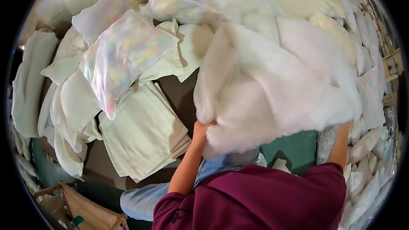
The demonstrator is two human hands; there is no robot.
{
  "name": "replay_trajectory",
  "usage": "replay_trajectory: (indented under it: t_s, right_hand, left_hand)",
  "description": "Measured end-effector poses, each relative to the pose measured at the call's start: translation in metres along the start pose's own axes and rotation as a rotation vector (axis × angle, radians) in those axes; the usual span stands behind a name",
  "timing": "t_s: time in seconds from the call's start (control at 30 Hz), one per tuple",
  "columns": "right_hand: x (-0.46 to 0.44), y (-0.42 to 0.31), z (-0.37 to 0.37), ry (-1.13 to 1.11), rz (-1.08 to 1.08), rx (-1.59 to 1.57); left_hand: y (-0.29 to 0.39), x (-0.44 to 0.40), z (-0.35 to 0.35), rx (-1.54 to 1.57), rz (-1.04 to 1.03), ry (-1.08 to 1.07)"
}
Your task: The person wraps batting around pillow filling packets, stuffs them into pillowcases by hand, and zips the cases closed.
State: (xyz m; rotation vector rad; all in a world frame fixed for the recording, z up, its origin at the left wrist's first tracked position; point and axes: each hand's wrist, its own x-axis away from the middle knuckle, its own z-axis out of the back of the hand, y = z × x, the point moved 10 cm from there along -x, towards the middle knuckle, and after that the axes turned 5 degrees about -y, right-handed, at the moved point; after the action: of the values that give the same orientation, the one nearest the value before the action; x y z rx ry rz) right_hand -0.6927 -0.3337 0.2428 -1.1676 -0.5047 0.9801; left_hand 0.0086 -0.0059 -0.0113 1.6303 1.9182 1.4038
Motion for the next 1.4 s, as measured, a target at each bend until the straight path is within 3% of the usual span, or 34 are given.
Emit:
replay_trajectory:
  t_s: [0.23,0.5,0.6,0.7,0.8,0.9,1.0,1.07,1.1,1.17,1.2,1.27,1.4]
  right_hand:
    - [0.052,0.136,0.183,0.428,-0.195,-0.074]
    - [0.137,0.266,0.212,0.546,-0.392,-0.239]
    - [0.121,0.277,0.196,0.41,-0.371,-0.357]
    - [0.076,0.276,0.142,0.081,-0.37,-0.515]
    - [0.057,0.256,0.044,-0.283,-0.613,-0.583]
    - [0.067,0.247,0.013,-0.301,-0.727,0.014]
    - [0.128,0.169,-0.085,-1.01,-0.624,1.446]
    - [0.15,0.087,-0.15,-0.554,-0.017,1.516]
    - [0.143,0.108,-0.185,-0.532,0.295,1.264]
    - [0.157,0.15,-0.249,-0.657,0.078,0.622]
    - [0.174,0.167,-0.271,-0.56,-0.071,0.442]
    - [0.207,0.221,-0.322,-0.667,-0.563,-0.138]
    - [0.229,0.149,-0.378,-1.012,-0.788,-0.453]
  left_hand:
    - [0.003,0.007,0.01,0.07,0.053,0.032]
    - [-0.009,0.006,0.02,0.066,0.105,0.069]
    - [-0.002,0.002,0.017,0.062,0.063,0.067]
    - [-0.002,-0.003,0.017,0.077,0.065,0.066]
    - [0.006,-0.01,0.019,0.051,0.049,0.056]
    - [0.017,-0.006,0.014,0.041,0.06,0.031]
    - [0.011,-0.003,0.014,0.045,0.077,0.033]
    - [0.004,-0.002,0.016,0.041,0.086,0.035]
    - [0.001,-0.001,0.016,0.038,0.09,0.034]
    - [-0.006,-0.003,0.019,0.037,0.097,0.034]
    - [-0.011,-0.004,0.022,0.037,0.101,0.037]
    - [-0.014,-0.002,0.026,0.039,0.109,0.04]
    - [-0.003,-0.003,0.024,0.055,0.077,0.018]
